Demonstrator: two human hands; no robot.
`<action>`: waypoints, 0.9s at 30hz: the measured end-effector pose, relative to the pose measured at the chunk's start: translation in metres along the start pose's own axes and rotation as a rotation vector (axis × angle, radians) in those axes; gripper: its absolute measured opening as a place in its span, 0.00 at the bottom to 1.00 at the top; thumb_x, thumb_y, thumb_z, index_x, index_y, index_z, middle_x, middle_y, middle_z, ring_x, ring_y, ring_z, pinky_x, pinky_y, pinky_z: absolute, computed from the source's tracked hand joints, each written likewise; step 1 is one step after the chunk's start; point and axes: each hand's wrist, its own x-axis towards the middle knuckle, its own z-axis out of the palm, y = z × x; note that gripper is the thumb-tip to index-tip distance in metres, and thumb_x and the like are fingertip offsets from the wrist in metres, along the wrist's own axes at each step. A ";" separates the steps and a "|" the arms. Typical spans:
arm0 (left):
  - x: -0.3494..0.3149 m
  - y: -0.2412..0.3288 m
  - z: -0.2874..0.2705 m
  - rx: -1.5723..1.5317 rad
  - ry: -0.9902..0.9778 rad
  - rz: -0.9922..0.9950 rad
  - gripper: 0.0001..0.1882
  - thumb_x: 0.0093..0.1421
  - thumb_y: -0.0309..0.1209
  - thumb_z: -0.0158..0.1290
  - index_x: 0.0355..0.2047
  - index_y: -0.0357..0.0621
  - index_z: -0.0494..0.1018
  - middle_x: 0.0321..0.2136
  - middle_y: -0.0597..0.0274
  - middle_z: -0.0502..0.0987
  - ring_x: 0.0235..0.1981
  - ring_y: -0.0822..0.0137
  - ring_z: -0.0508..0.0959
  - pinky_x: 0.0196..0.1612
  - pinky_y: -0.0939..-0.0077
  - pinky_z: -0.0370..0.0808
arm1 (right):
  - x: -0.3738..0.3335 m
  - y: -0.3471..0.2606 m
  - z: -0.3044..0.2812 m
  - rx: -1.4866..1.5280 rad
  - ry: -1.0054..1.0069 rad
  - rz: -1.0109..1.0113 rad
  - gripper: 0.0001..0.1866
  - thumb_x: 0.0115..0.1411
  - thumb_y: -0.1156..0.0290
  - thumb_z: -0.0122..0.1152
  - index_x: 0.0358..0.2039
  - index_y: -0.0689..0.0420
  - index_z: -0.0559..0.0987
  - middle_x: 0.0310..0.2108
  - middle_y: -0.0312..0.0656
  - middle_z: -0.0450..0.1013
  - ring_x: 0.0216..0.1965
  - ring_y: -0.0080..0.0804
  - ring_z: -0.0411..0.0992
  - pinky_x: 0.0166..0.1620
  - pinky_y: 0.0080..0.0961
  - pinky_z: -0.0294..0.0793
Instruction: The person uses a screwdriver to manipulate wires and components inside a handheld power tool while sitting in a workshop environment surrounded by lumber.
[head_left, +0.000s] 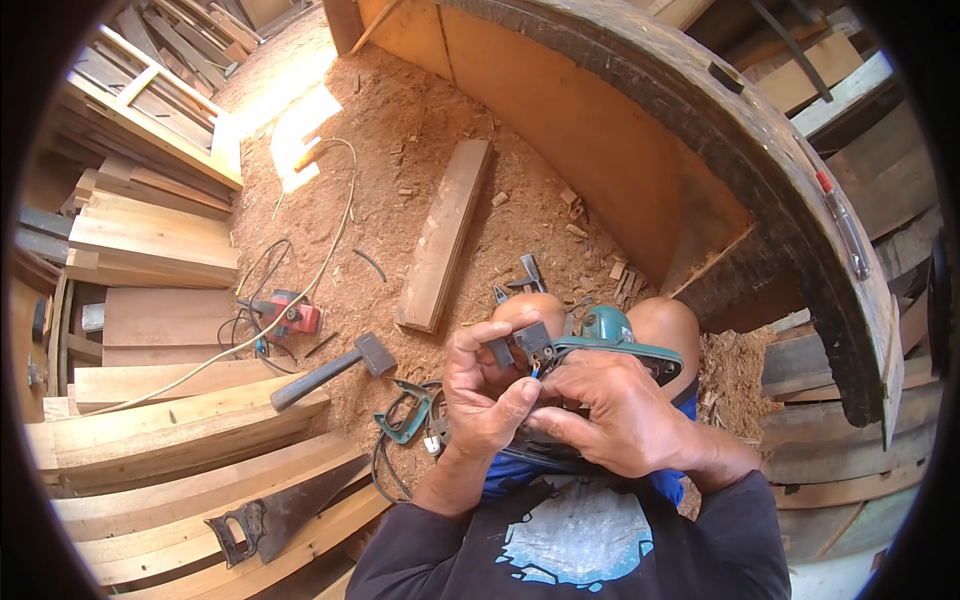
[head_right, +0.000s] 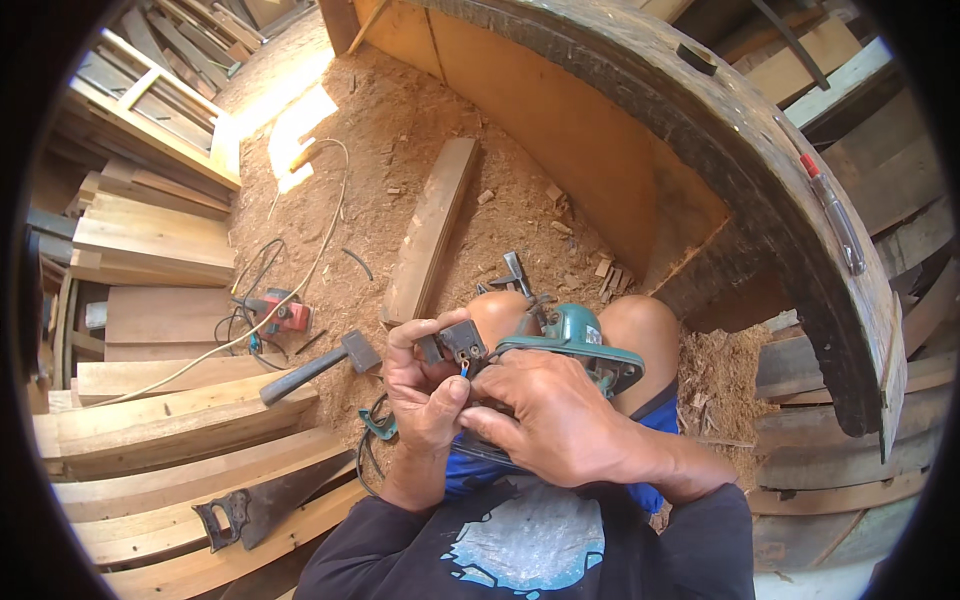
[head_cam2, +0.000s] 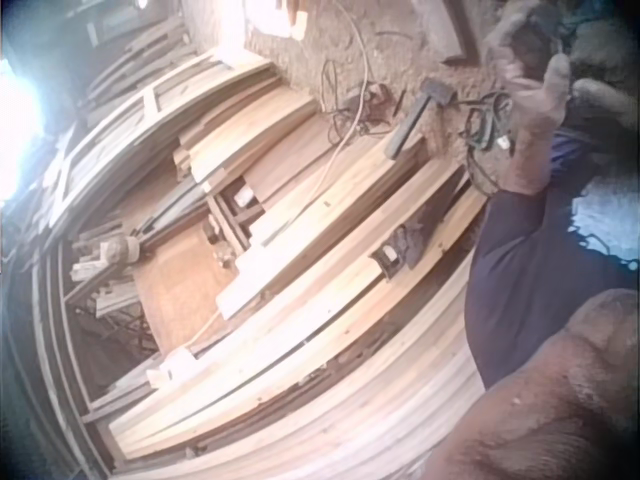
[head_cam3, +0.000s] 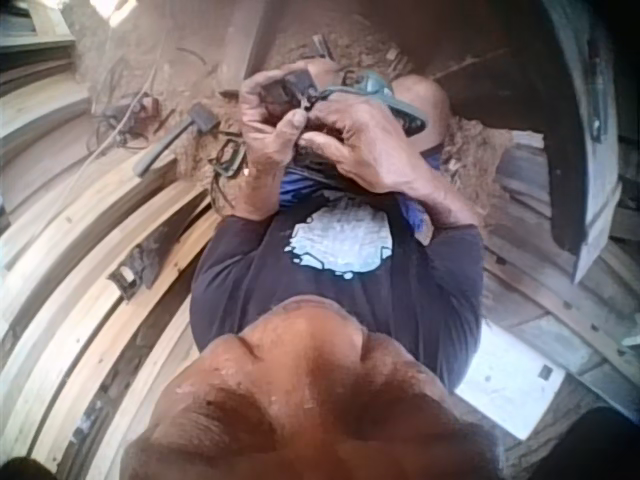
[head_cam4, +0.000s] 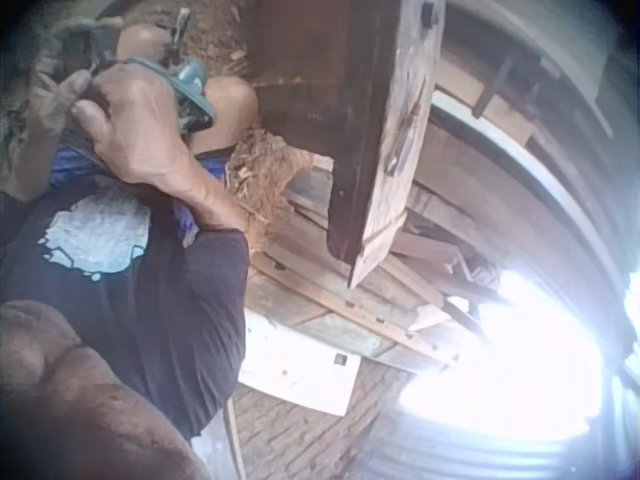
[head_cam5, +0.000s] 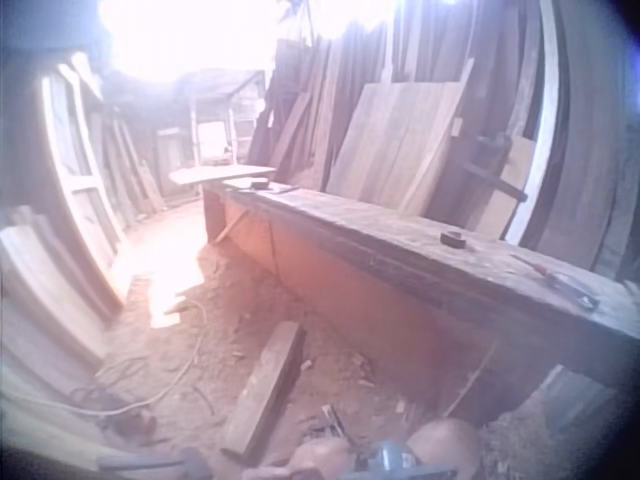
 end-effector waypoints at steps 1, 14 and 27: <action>-0.001 0.001 0.000 -0.001 0.019 -0.008 0.32 0.57 0.25 0.65 0.59 0.40 0.62 0.59 0.39 0.70 0.55 0.59 0.77 0.56 0.63 0.79 | 0.002 -0.001 0.003 0.000 -0.003 -0.002 0.09 0.57 0.71 0.67 0.31 0.65 0.80 0.28 0.51 0.75 0.33 0.50 0.74 0.37 0.43 0.72; -0.006 -0.001 -0.011 0.016 0.085 -0.033 0.25 0.60 0.32 0.65 0.54 0.40 0.68 0.55 0.41 0.76 0.48 0.64 0.81 0.50 0.71 0.80 | 0.002 -0.008 0.026 -0.272 0.179 -0.055 0.10 0.54 0.70 0.68 0.31 0.61 0.76 0.29 0.50 0.71 0.31 0.52 0.71 0.36 0.45 0.70; -0.011 -0.001 -0.011 0.116 0.079 0.030 0.21 0.60 0.24 0.64 0.51 0.44 0.70 0.55 0.42 0.76 0.49 0.64 0.80 0.52 0.68 0.79 | 0.002 -0.012 0.020 -0.070 0.118 0.049 0.12 0.57 0.69 0.67 0.31 0.65 0.76 0.27 0.54 0.72 0.32 0.55 0.72 0.37 0.47 0.70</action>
